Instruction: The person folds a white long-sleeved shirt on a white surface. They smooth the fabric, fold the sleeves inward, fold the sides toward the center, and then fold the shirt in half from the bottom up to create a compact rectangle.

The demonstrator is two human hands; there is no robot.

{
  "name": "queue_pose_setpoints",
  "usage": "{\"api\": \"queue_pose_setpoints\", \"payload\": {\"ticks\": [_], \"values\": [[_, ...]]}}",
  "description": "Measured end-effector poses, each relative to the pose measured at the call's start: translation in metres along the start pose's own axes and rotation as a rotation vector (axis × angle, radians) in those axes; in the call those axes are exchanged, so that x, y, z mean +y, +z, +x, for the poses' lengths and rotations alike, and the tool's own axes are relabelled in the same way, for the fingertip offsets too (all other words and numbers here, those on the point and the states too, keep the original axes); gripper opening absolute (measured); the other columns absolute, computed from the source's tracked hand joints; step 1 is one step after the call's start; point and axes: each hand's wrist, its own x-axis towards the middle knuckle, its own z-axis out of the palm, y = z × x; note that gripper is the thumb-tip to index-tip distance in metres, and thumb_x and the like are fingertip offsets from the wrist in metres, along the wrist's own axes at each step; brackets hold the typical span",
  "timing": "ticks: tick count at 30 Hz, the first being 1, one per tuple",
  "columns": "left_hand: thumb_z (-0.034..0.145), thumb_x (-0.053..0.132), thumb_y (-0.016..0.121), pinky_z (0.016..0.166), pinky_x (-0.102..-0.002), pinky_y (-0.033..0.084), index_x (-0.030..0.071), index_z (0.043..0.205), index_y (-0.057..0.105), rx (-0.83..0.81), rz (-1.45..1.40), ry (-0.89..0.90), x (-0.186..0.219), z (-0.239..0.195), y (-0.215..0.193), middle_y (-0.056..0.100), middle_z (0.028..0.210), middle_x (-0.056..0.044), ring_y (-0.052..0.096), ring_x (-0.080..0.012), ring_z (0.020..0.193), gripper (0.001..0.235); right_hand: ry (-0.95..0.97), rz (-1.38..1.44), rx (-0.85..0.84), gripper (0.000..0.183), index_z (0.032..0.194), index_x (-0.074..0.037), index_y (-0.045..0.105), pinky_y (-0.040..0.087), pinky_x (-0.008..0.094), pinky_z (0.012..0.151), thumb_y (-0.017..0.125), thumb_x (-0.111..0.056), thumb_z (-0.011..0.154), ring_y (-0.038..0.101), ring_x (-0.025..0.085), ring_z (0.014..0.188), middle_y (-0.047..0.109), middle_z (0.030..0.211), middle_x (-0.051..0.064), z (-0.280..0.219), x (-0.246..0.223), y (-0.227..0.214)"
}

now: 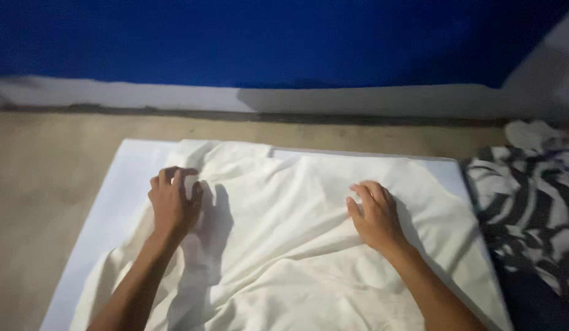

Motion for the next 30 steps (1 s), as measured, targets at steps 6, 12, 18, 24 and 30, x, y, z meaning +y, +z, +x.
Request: {"api": "queue_pose_setpoints", "payload": {"ticks": [6,12,18,24,30], "values": [[0.082,0.018,0.077,0.107,-0.057,0.041,0.015,0.125,0.064,-0.142,-0.022,0.352,-0.027,0.041,0.009,0.055,0.14,-0.015,0.046,-0.0394,0.135,0.044,0.211,0.084,-0.407,0.07,0.146,-0.019,0.048,0.039,0.049,0.108,0.074,-0.021,0.082,0.047,0.034,0.134,0.047,0.149,0.011,0.103,-0.055,-0.001],[0.079,0.024,0.082,0.108,-0.067,0.034,0.02,0.146,0.05,-0.359,0.098,0.362,-0.003,0.09,0.032,0.041,0.155,-0.015,0.035,-0.0429,0.141,0.074,0.19,-0.271,-0.679,0.087,0.151,-0.018,0.044,0.031,0.047,0.122,0.085,-0.031,0.075,0.045,0.032,0.142,0.05,0.152,0.013,0.142,-0.04,0.003],[0.068,0.037,0.091,0.115,-0.067,0.023,0.038,0.156,0.04,-0.728,0.213,0.418,0.043,0.087,0.048,0.026,0.163,-0.016,0.02,-0.0426,0.146,0.102,0.082,-0.309,-0.637,0.07,0.135,-0.011,0.062,0.034,0.047,0.116,0.087,-0.035,0.074,0.049,0.029,0.136,0.058,0.141,0.014,0.122,-0.017,-0.004],[0.066,0.033,0.088,0.117,-0.056,0.04,0.024,0.139,0.062,-0.773,-0.001,0.612,0.097,0.084,0.071,0.062,0.14,-0.013,0.054,-0.0345,0.131,0.079,0.171,-0.047,-0.713,0.034,0.105,-0.007,0.073,0.056,0.045,0.083,0.076,-0.027,0.079,0.072,0.034,0.092,0.077,0.097,0.019,0.102,-0.002,-0.046],[0.074,0.026,0.087,0.117,-0.058,0.033,0.017,0.126,0.068,-0.716,0.27,0.633,0.096,0.094,0.056,0.071,0.121,-0.007,0.064,-0.0259,0.117,0.057,0.044,-0.135,-0.503,0.019,0.091,-0.005,0.068,0.052,0.046,0.078,0.075,-0.012,0.074,0.069,0.034,0.084,0.072,0.087,0.017,0.069,0.058,-0.075]]}}
